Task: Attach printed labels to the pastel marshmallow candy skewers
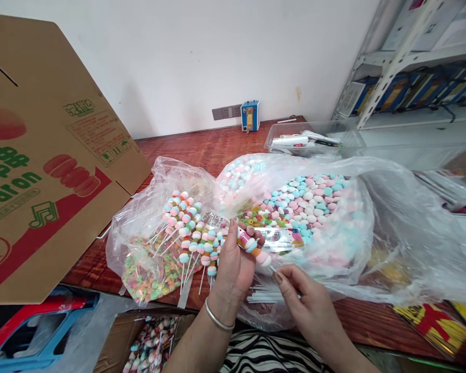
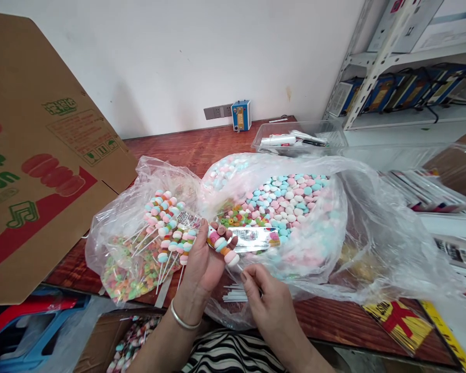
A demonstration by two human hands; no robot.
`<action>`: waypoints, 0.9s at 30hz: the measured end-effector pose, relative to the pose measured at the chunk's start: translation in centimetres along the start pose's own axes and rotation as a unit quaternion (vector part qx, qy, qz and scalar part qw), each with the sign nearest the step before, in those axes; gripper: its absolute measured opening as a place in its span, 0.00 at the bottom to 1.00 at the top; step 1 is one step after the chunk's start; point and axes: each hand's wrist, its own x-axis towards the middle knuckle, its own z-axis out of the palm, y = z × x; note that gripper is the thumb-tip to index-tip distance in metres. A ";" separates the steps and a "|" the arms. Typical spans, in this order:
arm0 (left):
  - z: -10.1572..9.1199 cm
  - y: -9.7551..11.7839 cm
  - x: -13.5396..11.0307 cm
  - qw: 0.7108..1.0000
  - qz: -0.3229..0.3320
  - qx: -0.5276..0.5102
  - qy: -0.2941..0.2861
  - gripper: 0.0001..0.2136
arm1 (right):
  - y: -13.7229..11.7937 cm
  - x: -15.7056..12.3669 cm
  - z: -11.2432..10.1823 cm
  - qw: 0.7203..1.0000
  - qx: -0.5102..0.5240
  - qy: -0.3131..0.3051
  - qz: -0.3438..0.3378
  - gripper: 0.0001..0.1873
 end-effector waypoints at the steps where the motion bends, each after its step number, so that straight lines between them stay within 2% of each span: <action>1: 0.1 0.0 0.0 1.000 0.001 0.008 0.005 0.11 | 0.3 0.1 -0.1 0.991 -0.094 0.032 -0.095 0.10; 3: 0.1 0.0 -0.1 1.000 -0.003 0.024 0.012 0.11 | 0.9 0.1 -0.1 0.938 -0.233 0.069 -0.249 0.06; 5: 0.2 0.0 -0.1 0.999 -0.015 0.032 0.023 0.10 | 1.4 0.1 -0.1 0.896 -0.298 0.069 -0.323 0.08; 9: 0.0 0.0 0.1 0.997 -0.044 0.021 0.060 0.11 | 1.6 0.1 0.1 0.885 -0.324 0.070 -0.327 0.06; 14: -0.3 -0.4 0.3 0.996 -0.017 0.047 0.080 0.13 | 0.7 0.0 0.0 0.858 -0.369 0.042 -0.355 0.09; 16: -0.3 -0.5 0.3 0.995 -0.010 0.061 0.082 0.12 | 0.3 0.1 0.0 0.867 -0.352 0.049 -0.350 0.09; 18: -0.3 -0.5 0.3 0.996 -0.014 0.062 0.067 0.12 | 0.1 0.2 -0.1 0.910 -0.291 0.050 -0.290 0.08; 20: -0.2 -0.3 0.3 0.998 -0.032 0.049 0.030 0.12 | 0.1 0.3 -0.2 0.970 -0.182 0.029 -0.157 0.10; 21: -0.2 -0.3 0.3 0.998 -0.040 0.043 0.009 0.12 | 0.2 0.4 -0.2 0.990 -0.118 0.010 -0.075 0.13; 22: -0.2 -0.3 0.2 0.998 -0.044 0.040 -0.011 0.12 | 0.3 0.5 -0.2 0.999 -0.051 -0.011 0.005 0.15; 24: -0.3 -0.6 0.1 0.997 -0.051 0.043 -0.037 0.13 | 0.7 0.6 0.1 0.988 0.076 -0.041 0.128 0.18; 25: -0.3 -0.8 0.0 0.997 -0.053 0.047 -0.044 0.13 | 0.9 0.7 0.3 0.977 0.128 -0.046 0.162 0.19; 27: -0.3 -1.4 -0.1 0.996 -0.056 0.049 -0.051 0.15 | 1.2 0.9 0.9 0.962 0.198 -0.035 0.187 0.19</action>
